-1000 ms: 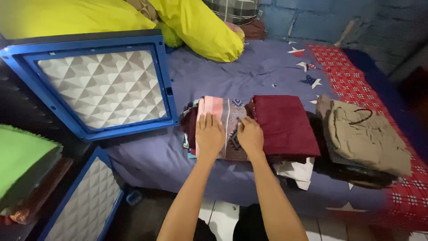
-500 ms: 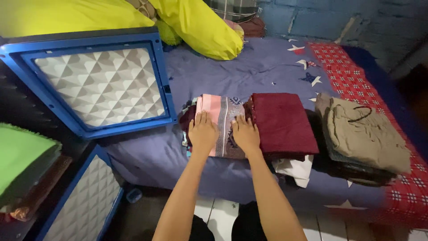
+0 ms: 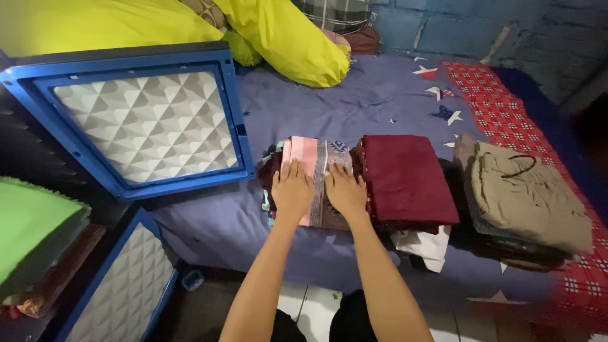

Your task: The person folds several pieces of clothing on a bed and places them into a blue storage cabinet. The person handles a green cloth, a patterned cloth, a black cloth, a pink patterned cloth, and a maroon cloth, folding each and stacking them inside the cabinet.

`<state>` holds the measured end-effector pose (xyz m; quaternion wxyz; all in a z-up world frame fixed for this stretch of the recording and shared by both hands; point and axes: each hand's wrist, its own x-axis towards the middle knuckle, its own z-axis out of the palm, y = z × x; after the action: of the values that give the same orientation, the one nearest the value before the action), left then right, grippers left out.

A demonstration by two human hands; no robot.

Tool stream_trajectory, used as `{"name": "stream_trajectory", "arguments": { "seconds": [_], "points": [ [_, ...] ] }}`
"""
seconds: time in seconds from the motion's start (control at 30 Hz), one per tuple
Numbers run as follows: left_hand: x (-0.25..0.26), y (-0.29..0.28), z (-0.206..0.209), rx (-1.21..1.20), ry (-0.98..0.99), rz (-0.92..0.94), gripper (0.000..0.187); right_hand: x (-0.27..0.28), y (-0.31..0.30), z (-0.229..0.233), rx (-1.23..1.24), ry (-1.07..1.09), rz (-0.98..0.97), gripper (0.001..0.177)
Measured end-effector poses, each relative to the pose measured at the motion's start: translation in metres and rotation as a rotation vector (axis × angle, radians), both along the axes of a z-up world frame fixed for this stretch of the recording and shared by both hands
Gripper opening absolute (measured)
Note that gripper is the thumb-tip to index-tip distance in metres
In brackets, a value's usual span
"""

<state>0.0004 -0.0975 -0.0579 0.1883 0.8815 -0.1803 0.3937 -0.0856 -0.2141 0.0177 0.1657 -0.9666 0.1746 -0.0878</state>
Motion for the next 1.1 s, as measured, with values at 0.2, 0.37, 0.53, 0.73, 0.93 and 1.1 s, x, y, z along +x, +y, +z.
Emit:
{"name": "stream_trajectory", "arguments": {
  "seconds": [0.2, 0.37, 0.53, 0.73, 0.93, 1.1],
  "points": [
    [-0.035, 0.010, 0.052, 0.081, 0.079, -0.033, 0.043, -0.004, 0.000, -0.008, -0.092, -0.172, -0.119, 0.054],
    [-0.034, 0.003, 0.060, 0.098, 0.175, -0.253, 0.042, 0.002, -0.007, -0.015, -0.102, -0.300, 0.066, 0.040],
    [-0.024, 0.005, 0.035, 0.033, -0.051, -0.199, 0.037, -0.002, -0.012, -0.012, -0.001, -0.105, 0.041, 0.049],
    [-0.024, 0.010, 0.031, 0.018, -0.106, -0.052, 0.041, -0.009, -0.029, -0.026, 0.172, -0.193, -0.042, 0.053],
    [0.012, 0.015, 0.004, 0.012, 0.074, 0.019, 0.029, 0.002, -0.051, -0.044, -0.037, -0.383, -0.122, 0.030],
    [-0.009, 0.040, 0.039, -0.026, 0.116, 0.017, 0.020, -0.013, -0.045, -0.029, 0.000, -0.532, -0.067, 0.023]
  ]
}}
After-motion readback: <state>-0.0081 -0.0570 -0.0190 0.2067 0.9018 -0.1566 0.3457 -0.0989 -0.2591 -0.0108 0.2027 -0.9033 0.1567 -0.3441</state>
